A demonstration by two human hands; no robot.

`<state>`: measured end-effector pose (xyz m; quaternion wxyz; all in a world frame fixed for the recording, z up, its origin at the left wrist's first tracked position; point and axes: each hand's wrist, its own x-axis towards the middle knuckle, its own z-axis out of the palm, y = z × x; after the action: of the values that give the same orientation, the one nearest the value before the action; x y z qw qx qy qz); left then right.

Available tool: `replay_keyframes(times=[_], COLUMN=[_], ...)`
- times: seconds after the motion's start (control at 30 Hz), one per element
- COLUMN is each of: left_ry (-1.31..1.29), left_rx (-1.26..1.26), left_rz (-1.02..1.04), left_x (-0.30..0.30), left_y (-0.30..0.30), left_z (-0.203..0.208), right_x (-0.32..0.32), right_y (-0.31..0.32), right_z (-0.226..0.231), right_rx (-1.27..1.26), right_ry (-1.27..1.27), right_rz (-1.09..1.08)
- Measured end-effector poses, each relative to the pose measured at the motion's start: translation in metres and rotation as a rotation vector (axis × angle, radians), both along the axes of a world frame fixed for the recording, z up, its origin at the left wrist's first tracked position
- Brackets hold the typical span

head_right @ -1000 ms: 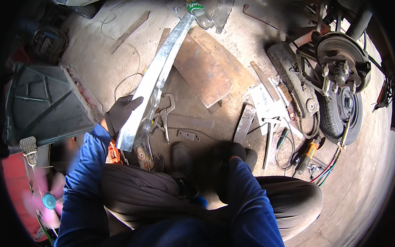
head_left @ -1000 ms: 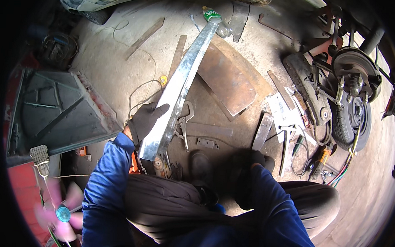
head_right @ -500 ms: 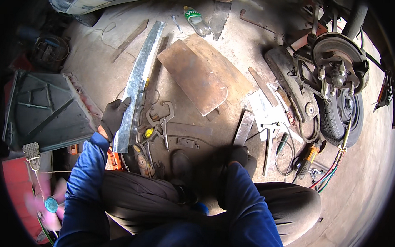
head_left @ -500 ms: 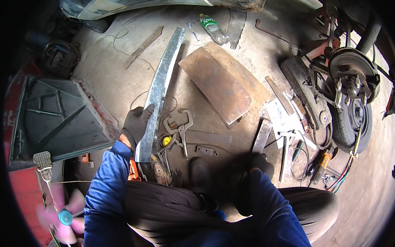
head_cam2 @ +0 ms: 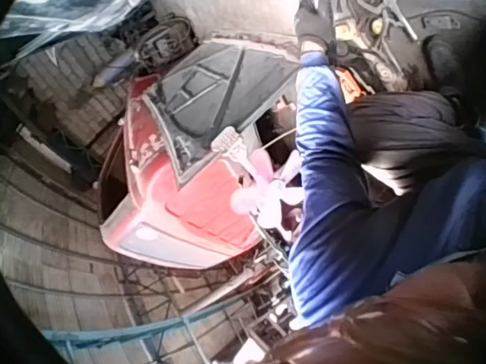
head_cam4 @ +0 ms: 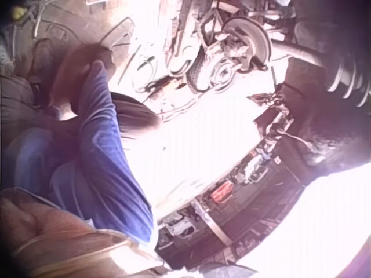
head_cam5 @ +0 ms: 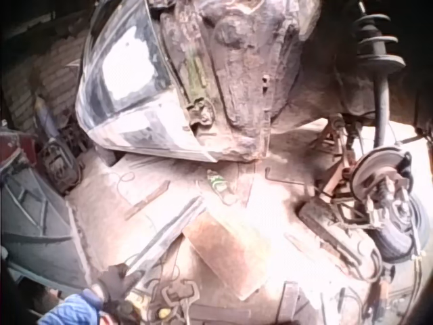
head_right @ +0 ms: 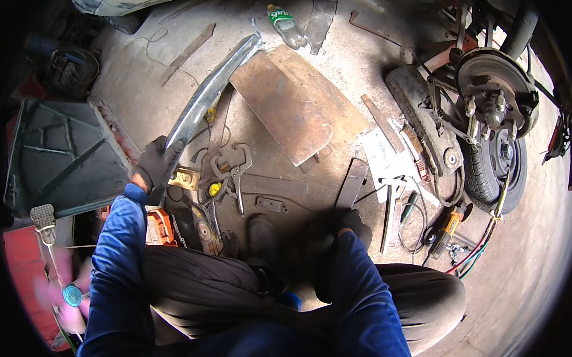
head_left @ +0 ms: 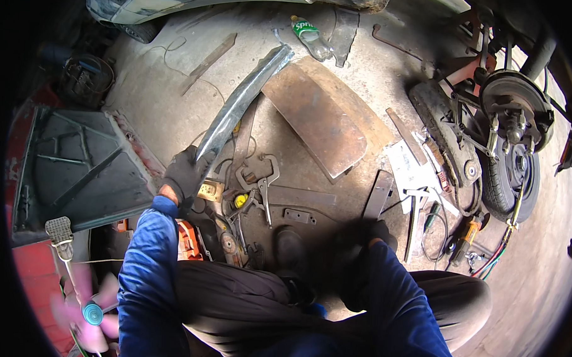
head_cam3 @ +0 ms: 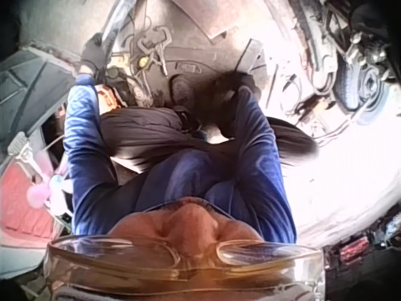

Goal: The person sits on the floor and repeatedly strikes a metal piece with a hammer to shape it. They frequently reposition the metal piece on a wooden block between strikes.

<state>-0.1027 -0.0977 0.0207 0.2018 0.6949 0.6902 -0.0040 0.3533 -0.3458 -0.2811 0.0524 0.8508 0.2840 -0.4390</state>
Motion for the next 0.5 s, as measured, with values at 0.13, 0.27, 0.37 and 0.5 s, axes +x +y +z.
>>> replay_keyframes(times=[0.13,0.27,0.37,0.5], left_ry=[0.188,0.194,0.102,0.032], left_rx=[0.113,0.034,-0.055,0.004], left_rz=[-0.136,-0.154,-0.093,-0.095], left_x=[-0.003,-0.006,-0.012,-0.023], left_y=[0.010,0.016,0.016,0.011], left_z=[0.018,0.025,0.022,0.005], right_x=[-0.009,-0.024,-0.031,-0.022], right_y=[-0.001,-0.003,-0.002,0.009], right_z=[0.017,0.030,0.026,0.015], right_rx=[0.078,0.173,0.293,0.454], right_ry=[-0.020,-0.054,-0.056,-0.084], right_rz=[-0.086,-0.201,-0.328,-0.507])
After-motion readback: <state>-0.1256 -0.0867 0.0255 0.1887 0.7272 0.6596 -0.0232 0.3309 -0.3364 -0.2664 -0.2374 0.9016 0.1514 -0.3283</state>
